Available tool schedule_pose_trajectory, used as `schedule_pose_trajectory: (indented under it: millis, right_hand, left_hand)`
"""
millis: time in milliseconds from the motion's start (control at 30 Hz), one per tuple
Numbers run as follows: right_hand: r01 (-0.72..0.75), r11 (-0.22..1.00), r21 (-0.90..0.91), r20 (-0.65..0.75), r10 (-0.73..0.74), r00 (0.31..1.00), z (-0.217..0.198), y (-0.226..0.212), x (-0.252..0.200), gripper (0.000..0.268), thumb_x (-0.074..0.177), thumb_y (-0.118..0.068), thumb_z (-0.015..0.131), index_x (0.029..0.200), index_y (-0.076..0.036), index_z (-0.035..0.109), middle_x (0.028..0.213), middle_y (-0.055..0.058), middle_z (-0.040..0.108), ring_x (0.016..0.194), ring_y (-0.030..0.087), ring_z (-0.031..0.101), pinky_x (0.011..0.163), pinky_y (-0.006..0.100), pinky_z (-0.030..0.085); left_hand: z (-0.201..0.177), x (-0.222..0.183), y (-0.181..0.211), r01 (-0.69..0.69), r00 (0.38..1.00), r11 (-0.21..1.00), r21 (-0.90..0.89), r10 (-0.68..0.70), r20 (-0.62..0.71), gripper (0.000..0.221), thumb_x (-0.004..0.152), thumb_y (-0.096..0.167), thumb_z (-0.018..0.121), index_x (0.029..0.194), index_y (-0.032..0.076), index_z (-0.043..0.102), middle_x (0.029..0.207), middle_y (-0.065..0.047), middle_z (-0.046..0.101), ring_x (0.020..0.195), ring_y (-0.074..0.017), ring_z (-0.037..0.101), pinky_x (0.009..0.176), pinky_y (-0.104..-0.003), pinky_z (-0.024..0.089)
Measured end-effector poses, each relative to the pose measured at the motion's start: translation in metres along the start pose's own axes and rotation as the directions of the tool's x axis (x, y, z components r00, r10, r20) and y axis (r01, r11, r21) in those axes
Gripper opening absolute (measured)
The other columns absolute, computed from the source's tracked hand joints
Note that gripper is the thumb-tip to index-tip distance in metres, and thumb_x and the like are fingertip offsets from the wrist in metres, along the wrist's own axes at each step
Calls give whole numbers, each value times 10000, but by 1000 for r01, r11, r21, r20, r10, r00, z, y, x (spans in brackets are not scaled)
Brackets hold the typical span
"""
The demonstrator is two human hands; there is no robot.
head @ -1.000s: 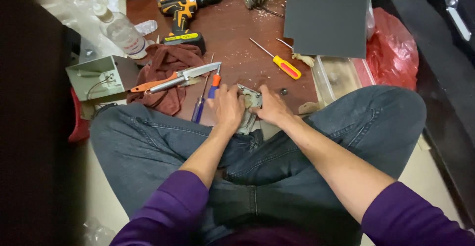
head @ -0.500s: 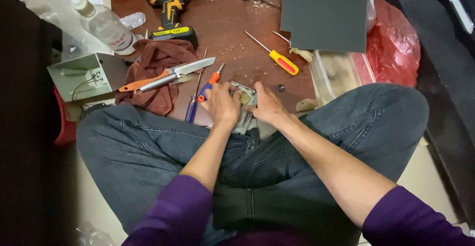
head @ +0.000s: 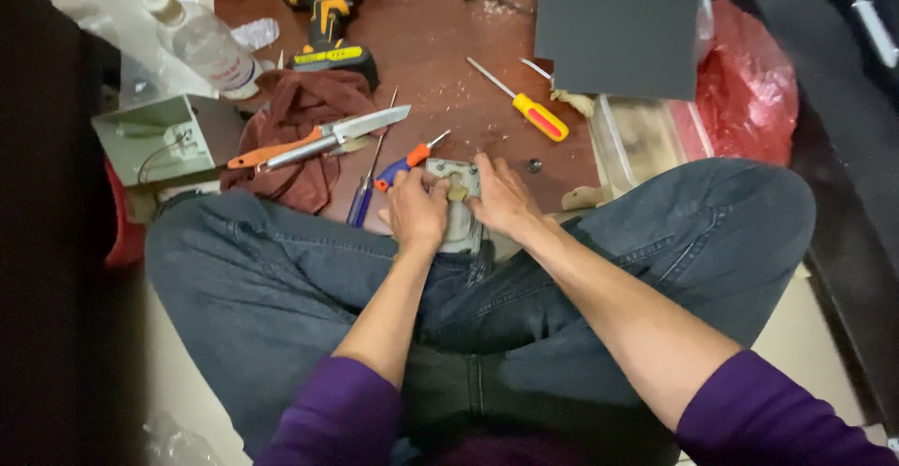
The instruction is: The person is sanding a small black plastic casing and then cleaning a metal component using a small tool while sitting on the floor.
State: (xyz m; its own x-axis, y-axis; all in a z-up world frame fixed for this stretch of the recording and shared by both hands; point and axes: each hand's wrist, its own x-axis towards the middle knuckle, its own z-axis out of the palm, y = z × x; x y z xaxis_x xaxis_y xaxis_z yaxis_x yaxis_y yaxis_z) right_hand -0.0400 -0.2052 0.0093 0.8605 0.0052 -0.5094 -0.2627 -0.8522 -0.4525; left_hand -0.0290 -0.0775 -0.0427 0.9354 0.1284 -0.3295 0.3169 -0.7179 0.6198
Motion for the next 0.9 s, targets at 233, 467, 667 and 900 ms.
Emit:
schedule_pose_trajectory:
  millis: [233, 467, 667, 900]
  right_hand:
    - [56, 998, -19, -2, -56, 998, -1, 3, 1, 560, 822, -203, 544, 1298, -60, 287, 1211, 224, 388, 1139, 417, 430, 920, 507, 410]
    - [61, 997, -48, 1, -61, 998, -1, 6, 1, 519, 827, -217, 527, 1275, -87, 299, 1200, 211, 385, 1136, 410, 431, 929, 489, 412]
    - [60, 996, -59, 8, -60, 998, 1, 4, 2, 533, 825, -204, 529, 1286, -86, 290, 1215, 213, 382, 1146, 408, 425, 925, 501, 415]
    - [53, 998, -21, 0, -53, 999, 0, 2, -2, 558, 821, -187, 540, 1306, -66, 292, 1225, 222, 381, 1156, 412, 416, 923, 515, 409]
  left_hand:
    - [-7, -1, 16, -8, 999, 1000, 1, 8, -36, 182, 759, 333, 645, 816, 181, 565, 958, 2, 478, 1009, -250, 476, 868, -476, 336]
    - [-11, -8, 18, 102, 991, 983, -151, -114, -75, 165, 758, 324, 628, 824, 189, 561, 977, -17, 487, 1015, -266, 499, 867, -446, 351]
    - [-5, -1, 8, 142, 988, 976, -165, -151, -43, 237, 731, 379, 640, 862, 213, 531, 974, 10, 483, 1019, -240, 477, 859, -457, 326]
    - [-8, -8, 9, 156, 986, 964, -214, -164, -20, 209, 744, 334, 641, 857, 192, 536, 966, 5, 489, 1025, -255, 459, 864, -472, 306]
